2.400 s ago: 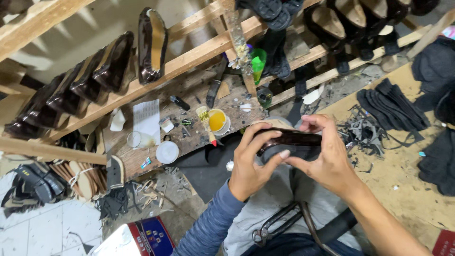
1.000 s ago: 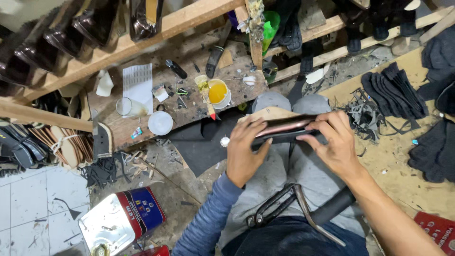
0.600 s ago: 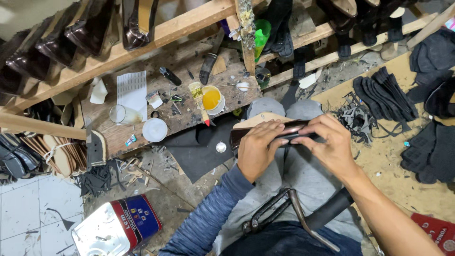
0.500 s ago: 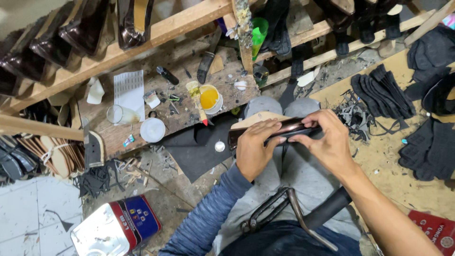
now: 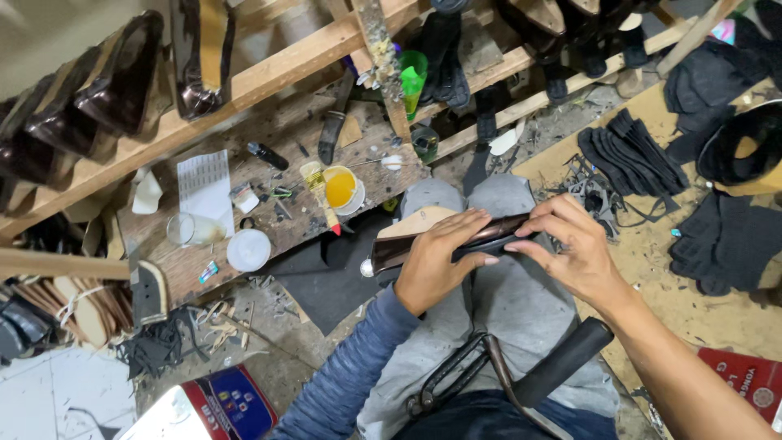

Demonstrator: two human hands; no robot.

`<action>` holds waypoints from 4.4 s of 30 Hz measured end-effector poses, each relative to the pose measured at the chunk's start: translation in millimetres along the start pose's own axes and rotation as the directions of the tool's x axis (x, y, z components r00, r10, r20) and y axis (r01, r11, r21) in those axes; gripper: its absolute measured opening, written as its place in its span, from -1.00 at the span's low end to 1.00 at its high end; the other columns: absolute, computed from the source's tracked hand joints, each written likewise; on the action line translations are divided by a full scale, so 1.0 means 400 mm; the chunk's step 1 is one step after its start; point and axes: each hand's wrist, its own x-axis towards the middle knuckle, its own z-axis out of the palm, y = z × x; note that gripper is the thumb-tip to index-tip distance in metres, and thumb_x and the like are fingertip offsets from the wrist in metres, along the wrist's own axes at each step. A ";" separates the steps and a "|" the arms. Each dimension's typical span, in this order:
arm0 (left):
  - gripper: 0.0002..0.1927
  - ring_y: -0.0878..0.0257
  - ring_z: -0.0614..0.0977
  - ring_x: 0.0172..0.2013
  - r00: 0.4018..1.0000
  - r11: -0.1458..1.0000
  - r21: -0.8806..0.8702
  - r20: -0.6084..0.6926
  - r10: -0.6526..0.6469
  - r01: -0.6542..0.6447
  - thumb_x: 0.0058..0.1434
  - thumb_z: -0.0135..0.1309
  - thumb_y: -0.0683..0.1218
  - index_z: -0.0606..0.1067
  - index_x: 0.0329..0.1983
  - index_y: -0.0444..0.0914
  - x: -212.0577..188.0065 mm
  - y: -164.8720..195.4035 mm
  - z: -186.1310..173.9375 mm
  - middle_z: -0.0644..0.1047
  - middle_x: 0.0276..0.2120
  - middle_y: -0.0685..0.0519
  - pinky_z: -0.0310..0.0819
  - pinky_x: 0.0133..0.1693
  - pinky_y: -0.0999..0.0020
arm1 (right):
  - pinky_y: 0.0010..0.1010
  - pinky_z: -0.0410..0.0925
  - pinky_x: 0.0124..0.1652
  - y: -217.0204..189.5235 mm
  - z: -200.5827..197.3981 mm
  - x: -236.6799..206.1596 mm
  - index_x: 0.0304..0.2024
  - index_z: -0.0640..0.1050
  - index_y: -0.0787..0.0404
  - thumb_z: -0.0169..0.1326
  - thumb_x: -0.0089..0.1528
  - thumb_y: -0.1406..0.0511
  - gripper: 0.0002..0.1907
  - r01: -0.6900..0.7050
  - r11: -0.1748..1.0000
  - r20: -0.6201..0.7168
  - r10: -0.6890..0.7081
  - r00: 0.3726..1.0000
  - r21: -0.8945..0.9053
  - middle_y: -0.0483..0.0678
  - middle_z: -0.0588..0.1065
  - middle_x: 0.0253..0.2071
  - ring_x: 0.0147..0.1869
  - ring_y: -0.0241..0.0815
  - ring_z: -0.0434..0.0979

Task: The person sits on the floor of a shoe workshop and attaches rubber soles to brown flat shoe uppers. They squeeze glue from a tube along the sole edge, trim and press the sole edge by hand, hammer the sole to seat it, brush on more glue, then align and press the sole onto the shoe upper.

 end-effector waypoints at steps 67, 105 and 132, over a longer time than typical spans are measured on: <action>-0.50 0.14 0.62 0.10 0.902 0.922 -0.382 -0.371 -0.223 0.070 0.23 0.23 -0.22 0.46 0.25 -0.32 0.033 0.098 -0.010 0.59 0.08 -0.11 0.46 0.19 0.29 | -0.40 0.38 0.16 -0.107 -0.042 0.058 0.24 0.42 0.22 0.34 0.16 0.31 -0.37 -0.315 0.860 -0.133 0.395 0.909 0.400 -0.05 0.47 0.10 0.12 -0.25 0.47; -0.70 -0.06 0.67 0.11 0.968 0.999 0.033 -0.248 0.029 -0.022 0.28 0.22 -0.25 0.49 0.06 -0.37 -0.029 0.256 -0.104 0.60 0.02 -0.16 0.48 0.30 0.12 | -0.45 0.43 -0.21 -0.227 0.006 0.052 -0.33 0.63 0.30 0.38 -0.06 0.51 -0.74 0.037 0.960 -0.225 0.027 0.974 0.276 -0.03 0.55 -0.35 -0.25 -0.19 0.58; -0.62 0.01 0.68 0.08 0.967 0.997 0.080 -0.252 0.035 -0.016 0.09 0.38 -0.21 0.56 -0.03 -0.33 -0.042 0.238 -0.129 0.64 -0.04 -0.09 0.50 0.21 0.14 | -0.43 0.41 -0.18 -0.190 0.040 0.024 -0.33 0.53 0.29 0.37 0.01 0.44 -0.74 0.008 0.955 -0.123 0.030 0.992 0.296 -0.02 0.53 -0.29 -0.21 -0.15 0.57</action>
